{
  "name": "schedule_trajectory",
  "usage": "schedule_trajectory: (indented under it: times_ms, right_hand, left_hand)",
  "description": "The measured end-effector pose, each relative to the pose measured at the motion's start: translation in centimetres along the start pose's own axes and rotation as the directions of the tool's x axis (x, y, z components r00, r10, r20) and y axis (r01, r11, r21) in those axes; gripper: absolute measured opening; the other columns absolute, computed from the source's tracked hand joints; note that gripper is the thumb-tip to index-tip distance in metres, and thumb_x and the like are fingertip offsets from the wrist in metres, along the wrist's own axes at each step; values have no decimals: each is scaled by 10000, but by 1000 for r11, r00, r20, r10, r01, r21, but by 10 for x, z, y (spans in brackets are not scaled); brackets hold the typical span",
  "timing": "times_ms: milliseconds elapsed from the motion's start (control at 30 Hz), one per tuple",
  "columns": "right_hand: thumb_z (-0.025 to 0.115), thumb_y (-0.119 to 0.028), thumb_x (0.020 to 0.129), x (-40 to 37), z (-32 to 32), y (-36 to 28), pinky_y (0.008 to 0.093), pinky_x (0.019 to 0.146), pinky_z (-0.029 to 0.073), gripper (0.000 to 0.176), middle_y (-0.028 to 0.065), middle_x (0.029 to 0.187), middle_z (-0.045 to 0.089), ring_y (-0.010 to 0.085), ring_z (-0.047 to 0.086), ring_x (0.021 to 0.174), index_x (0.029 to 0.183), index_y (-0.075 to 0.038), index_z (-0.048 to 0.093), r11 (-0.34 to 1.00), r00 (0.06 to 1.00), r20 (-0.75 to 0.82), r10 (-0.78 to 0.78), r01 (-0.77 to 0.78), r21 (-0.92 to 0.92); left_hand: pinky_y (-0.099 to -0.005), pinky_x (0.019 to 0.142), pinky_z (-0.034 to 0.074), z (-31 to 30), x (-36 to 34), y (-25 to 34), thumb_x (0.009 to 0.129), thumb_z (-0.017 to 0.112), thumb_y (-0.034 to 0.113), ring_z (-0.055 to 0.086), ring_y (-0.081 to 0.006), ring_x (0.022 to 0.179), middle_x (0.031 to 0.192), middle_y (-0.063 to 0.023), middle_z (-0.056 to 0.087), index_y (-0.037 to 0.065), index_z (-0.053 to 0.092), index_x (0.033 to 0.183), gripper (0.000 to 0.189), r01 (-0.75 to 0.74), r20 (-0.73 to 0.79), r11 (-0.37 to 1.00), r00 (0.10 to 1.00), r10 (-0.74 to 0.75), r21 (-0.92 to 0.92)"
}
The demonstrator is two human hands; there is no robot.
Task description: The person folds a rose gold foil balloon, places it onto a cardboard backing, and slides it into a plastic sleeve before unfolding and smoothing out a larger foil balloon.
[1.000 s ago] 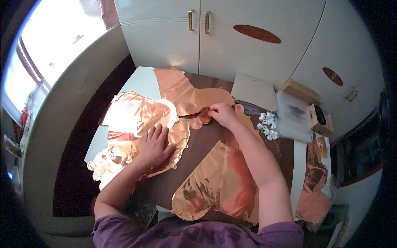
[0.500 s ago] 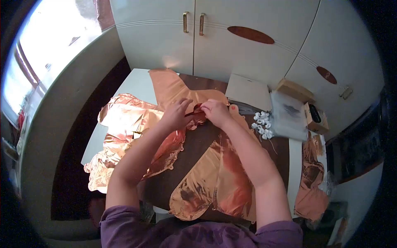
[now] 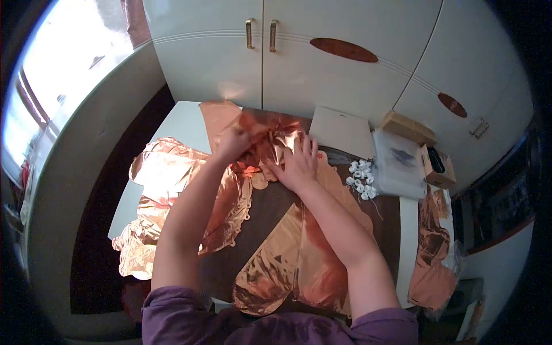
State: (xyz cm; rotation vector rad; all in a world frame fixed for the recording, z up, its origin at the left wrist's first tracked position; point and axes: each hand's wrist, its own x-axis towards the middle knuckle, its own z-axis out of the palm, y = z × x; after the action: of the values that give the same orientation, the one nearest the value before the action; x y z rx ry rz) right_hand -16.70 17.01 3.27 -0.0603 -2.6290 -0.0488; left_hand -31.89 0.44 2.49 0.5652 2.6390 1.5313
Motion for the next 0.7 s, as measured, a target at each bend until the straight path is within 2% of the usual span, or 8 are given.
schedule_trajectory:
  times_ms: [33, 100, 167, 300, 467, 500, 600, 700]
  right_hand:
    - [563, -655, 840, -4, 8, 3, 555, 1185, 93, 782, 248, 1372, 464, 428, 290, 1379, 1280, -10, 612, 999, 991, 124, 53, -51, -18]
    - [557, -675, 830, -5, 7, 3, 559, 1165, 117, 767, 240, 1398, 454, 392, 294, 1380, 1224, -22, 643, 990, 979, 151, 135, -129, -50]
    - [576, -663, 822, 2, -17, -3, 547, 1156, 137, 749, 226, 1387, 470, 382, 320, 1360, 1225, -35, 641, 980, 935, 296, 195, -173, -100]
    - [613, -575, 830, 15, -3, -5, 540, 1129, 242, 656, 200, 1393, 475, 411, 338, 1349, 1260, -80, 623, 961, 991, 127, 54, -86, 262]
    - [580, -569, 851, 12, 17, -21, 583, 1107, 276, 689, 169, 1471, 412, 423, 322, 1384, 1402, -165, 492, 974, 921, 390, -6, -83, 211]
    - [574, -571, 853, 12, 15, -20, 587, 1108, 272, 697, 170, 1474, 409, 422, 325, 1382, 1414, -168, 477, 966, 921, 388, -9, -93, 242]
    - [559, -580, 856, 16, 8, -20, 573, 1114, 273, 708, 172, 1478, 405, 417, 341, 1376, 1424, -170, 463, 969, 882, 471, -2, -114, 217]
    - [612, -541, 838, 20, -1, -20, 534, 1113, 295, 736, 176, 1468, 413, 413, 366, 1361, 1430, -137, 445, 972, 864, 503, -4, -114, 203]
  left_hand:
    - [-389, 675, 507, 1, 19, -20, 881, 568, 131, 623, -214, 707, 738, -90, 667, -71, 693, 914, 240, 39, -105, 989, 993, -55, -146]
    - [-389, 647, 491, 6, 72, -62, 888, 568, 137, 603, -205, 675, 702, -79, 649, -61, 684, 852, 233, -84, -308, 810, 943, -122, -580]
    - [-406, 681, 502, -34, 53, -18, 898, 573, 174, 637, -236, 717, 739, -119, 671, -42, 682, 849, 247, -62, -293, 978, 956, 2, -197]
    - [-450, 771, 519, -51, 61, 5, 915, 571, 238, 689, -337, 838, 854, -214, 697, -5, 695, 905, 274, -70, -127, 965, 986, 105, 254]
    - [-483, 803, 518, -112, 97, 21, 936, 525, 237, 676, -401, 905, 908, -236, 690, 38, 705, 984, 272, -51, -513, 932, 824, 242, 358]
    - [-470, 789, 530, -150, 92, 51, 945, 505, 235, 689, -368, 895, 919, -225, 696, 33, 702, 1000, 287, 159, -550, 827, 810, 203, 539]
    - [-455, 738, 532, -259, 104, 60, 946, 507, 343, 702, -327, 857, 874, -195, 712, 13, 698, 957, 381, 100, -804, 952, 565, 186, 291]
    - [-455, 727, 538, -294, 73, 115, 973, 466, 396, 702, -330, 852, 842, -170, 716, 26, 691, 963, 433, -13, -789, 958, 565, 243, 285]
